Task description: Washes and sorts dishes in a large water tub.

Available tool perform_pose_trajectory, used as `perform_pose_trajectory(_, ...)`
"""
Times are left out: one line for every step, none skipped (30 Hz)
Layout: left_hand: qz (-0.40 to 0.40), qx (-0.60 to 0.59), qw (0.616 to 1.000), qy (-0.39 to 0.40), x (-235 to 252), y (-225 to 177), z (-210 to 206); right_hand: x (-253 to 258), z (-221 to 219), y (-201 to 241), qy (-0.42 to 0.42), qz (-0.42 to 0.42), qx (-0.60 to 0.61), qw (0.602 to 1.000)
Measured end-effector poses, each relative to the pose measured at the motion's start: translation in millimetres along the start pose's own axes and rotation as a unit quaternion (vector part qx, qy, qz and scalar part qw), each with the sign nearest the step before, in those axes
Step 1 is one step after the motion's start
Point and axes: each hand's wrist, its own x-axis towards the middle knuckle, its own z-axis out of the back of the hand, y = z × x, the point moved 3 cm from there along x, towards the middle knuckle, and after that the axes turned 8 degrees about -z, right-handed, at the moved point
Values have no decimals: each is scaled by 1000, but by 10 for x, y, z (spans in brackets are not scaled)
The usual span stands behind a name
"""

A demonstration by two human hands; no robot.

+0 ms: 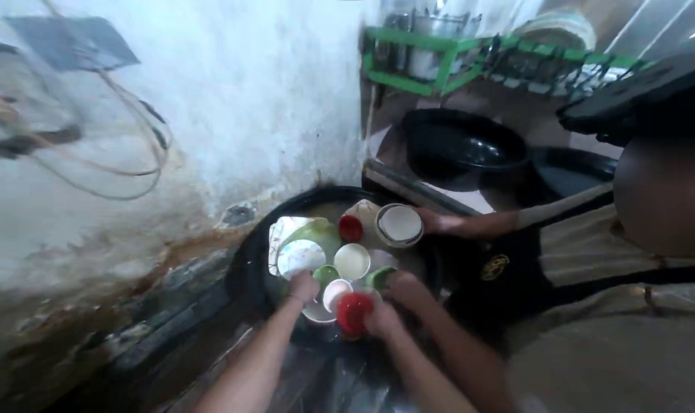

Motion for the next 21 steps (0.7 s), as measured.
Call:
perform_pose_trajectory(10,-35,999,-16,-104,28,-38,62,-25,3,13,11,18,1000)
perform_pose_trajectory(17,-60,997,-37,-213,26,-47,127,-56,11,19,21,41,999)
perform_pose_trajectory(25,-70,996,-58,-327,-7,-25,174,-84,24,21,30,68,997)
perform_pose_trajectory(33,-62,994,-79,-431,-50,11,190,-107,31,21,34,90,995)
perform_pose_trajectory(36,-46,993,-101,-510,-92,39,176,-121,15,16,31,101,994)
perform_pose_trajectory(32,-28,992,-120,-547,-120,52,143,-128,-38,2,25,102,994)
perform_pose_trajectory(28,-11,990,-138,-542,-119,127,117,-128,-48,-16,24,91,995)
perform_pose_trajectory(23,-1,988,-151,-499,-71,276,113,-142,15,-35,32,73,996)
perform_pose_trajectory(18,5,987,-159,-441,7,412,114,-185,62,-56,38,56,996)
perform_pose_trajectory(12,7,987,-161,-365,73,495,77,-219,69,-77,37,44,995)
perform_pose_trajectory(0,7,987,-159,-270,108,562,21,-222,72,-96,33,32,994)
perform_pose_trajectory(-17,5,988,-154,-144,123,624,-25,-210,78,-114,30,24,993)
perform_pose_trajectory(-32,6,988,-148,7,136,674,-62,-203,91,-133,32,23,990)
perform_pose_trajectory(-42,8,990,-137,167,158,703,-91,-210,95,-151,35,20,988)
perform_pose_trajectory(-47,12,991,-122,298,176,719,-125,-222,95,-168,38,17,985)
perform_pose_trajectory(-48,13,993,-107,403,189,725,-152,-232,94,-182,42,19,982)
perform_pose_trajectory(-46,12,995,-90,480,199,720,-171,-235,89,-192,48,27,980)
perform_pose_trajectory(-42,13,996,-78,547,212,700,-191,-227,83,-196,50,39,979)
perform_pose_trajectory(-35,15,997,-71,596,227,660,-219,-217,71,-199,51,60,977)
perform_pose_trajectory(-30,15,996,-78,613,240,610,-236,-214,53,-205,54,90,973)
perform_pose_trajectory(-28,2,995,-99,618,263,565,-248,-211,45,-219,58,120,967)
